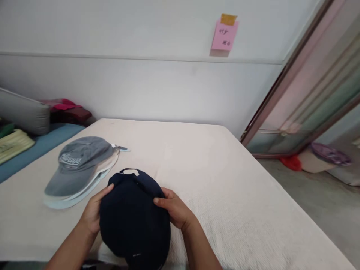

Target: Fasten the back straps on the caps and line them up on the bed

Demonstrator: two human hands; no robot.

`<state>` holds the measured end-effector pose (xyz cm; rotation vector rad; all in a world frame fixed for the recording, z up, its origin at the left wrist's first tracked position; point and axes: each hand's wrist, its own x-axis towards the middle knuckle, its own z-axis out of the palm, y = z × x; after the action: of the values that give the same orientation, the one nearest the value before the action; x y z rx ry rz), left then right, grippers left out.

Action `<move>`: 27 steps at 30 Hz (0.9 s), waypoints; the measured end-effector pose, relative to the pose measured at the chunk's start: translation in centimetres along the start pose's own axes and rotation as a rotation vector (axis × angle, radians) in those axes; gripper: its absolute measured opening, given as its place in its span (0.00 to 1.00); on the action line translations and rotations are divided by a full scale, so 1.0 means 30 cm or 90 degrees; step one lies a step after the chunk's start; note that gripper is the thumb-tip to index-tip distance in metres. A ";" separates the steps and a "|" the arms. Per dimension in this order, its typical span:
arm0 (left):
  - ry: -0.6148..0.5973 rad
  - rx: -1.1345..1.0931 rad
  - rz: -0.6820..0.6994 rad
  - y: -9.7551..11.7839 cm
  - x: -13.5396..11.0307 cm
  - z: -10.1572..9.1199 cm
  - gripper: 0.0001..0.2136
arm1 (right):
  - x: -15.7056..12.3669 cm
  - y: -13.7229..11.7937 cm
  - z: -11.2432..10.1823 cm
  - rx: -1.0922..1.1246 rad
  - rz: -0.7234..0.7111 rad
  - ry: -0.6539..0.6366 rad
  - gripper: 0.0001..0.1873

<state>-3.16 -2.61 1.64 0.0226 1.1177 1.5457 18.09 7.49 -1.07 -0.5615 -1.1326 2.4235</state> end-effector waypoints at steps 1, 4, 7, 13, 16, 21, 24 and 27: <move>-0.015 0.011 0.067 0.004 0.001 -0.008 0.14 | 0.006 -0.004 0.000 -0.005 0.006 0.000 0.22; -0.085 0.102 0.203 0.002 0.015 -0.031 0.19 | 0.019 -0.025 0.007 -0.015 -0.008 -0.004 0.20; -0.108 0.253 0.264 -0.014 0.030 -0.042 0.14 | 0.031 -0.042 0.025 -0.009 -0.068 -0.018 0.19; -0.168 0.300 0.217 -0.033 0.016 -0.032 0.09 | 0.060 -0.034 0.012 0.013 -0.094 0.158 0.08; -0.166 0.170 0.201 -0.033 -0.001 -0.027 0.11 | 0.066 -0.032 -0.008 -0.022 -0.095 0.230 0.05; -0.158 0.086 0.189 -0.036 -0.011 -0.011 0.14 | 0.085 -0.032 -0.018 -0.245 -0.093 0.319 0.02; -0.222 0.086 0.198 -0.039 -0.015 0.011 0.15 | 0.108 -0.021 -0.023 -0.480 -0.151 0.372 0.04; -0.196 0.085 0.199 -0.043 -0.017 0.036 0.13 | 0.127 -0.009 -0.026 -0.602 -0.180 0.391 0.04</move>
<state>-1.39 -2.49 1.67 0.5302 0.9997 1.6695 15.36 10.10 -2.03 -1.2036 -1.8327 1.2112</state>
